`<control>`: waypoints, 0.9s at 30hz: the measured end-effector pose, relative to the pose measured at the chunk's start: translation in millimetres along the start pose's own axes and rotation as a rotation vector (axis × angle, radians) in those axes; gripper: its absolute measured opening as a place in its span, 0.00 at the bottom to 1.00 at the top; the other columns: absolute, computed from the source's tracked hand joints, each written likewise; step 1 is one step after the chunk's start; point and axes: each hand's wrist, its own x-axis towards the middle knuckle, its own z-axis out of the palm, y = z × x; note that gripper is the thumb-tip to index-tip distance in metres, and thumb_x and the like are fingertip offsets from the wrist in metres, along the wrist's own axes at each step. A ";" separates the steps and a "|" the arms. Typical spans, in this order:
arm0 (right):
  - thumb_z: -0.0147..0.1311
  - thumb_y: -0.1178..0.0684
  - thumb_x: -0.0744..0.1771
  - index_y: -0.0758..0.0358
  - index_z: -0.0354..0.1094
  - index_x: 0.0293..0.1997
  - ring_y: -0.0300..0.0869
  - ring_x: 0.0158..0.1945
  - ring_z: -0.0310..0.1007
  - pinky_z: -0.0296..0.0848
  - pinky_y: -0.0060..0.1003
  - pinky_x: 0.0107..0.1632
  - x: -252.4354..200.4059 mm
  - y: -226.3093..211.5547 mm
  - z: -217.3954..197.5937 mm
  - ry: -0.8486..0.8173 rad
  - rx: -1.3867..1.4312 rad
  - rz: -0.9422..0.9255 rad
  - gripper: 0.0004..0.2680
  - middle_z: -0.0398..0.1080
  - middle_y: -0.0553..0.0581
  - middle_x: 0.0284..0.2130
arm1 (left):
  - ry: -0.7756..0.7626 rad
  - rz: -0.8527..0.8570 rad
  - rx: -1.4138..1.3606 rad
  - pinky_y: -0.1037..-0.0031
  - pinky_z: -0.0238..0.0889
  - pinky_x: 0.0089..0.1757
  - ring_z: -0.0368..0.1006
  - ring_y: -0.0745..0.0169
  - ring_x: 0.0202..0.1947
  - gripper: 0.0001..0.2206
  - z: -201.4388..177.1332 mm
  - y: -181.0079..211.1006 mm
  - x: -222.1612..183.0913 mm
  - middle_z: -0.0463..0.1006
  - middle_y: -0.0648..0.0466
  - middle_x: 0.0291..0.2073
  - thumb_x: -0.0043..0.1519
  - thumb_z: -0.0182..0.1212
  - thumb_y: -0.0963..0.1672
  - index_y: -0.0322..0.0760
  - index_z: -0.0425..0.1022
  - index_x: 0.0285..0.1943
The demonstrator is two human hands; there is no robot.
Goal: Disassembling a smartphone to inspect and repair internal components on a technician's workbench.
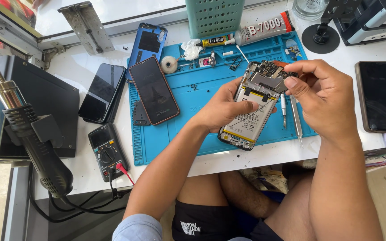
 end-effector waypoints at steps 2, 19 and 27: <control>0.57 0.62 0.73 0.70 0.71 0.56 0.41 0.40 0.72 0.74 0.30 0.46 -0.6 0.0 0.3 -0.003 0.018 0.005 0.06 0.72 0.60 0.41 | -0.013 0.028 0.015 0.62 0.76 0.39 0.82 0.52 0.39 0.22 4.2 4.5 -2.9 0.84 0.42 0.46 0.57 0.67 0.42 0.38 0.68 0.61; 0.60 0.60 0.72 0.69 0.74 0.55 0.37 0.39 0.68 0.68 0.27 0.43 -1.4 2.1 1.6 0.015 0.045 0.006 0.06 0.71 0.56 0.37 | -0.031 0.081 0.026 0.63 0.75 0.47 0.82 0.52 0.43 0.20 13.1 7.6 -5.4 0.84 0.41 0.46 0.59 0.67 0.43 0.37 0.69 0.60; 0.61 0.60 0.72 0.67 0.75 0.53 0.32 0.30 0.61 0.60 0.25 0.33 -2.5 1.4 0.0 0.016 0.030 0.057 0.05 0.69 0.51 0.30 | 0.030 0.016 0.045 0.61 0.77 0.41 0.82 0.54 0.39 0.27 12.7 0.9 -3.3 0.84 0.42 0.43 0.49 0.75 0.40 0.35 0.68 0.57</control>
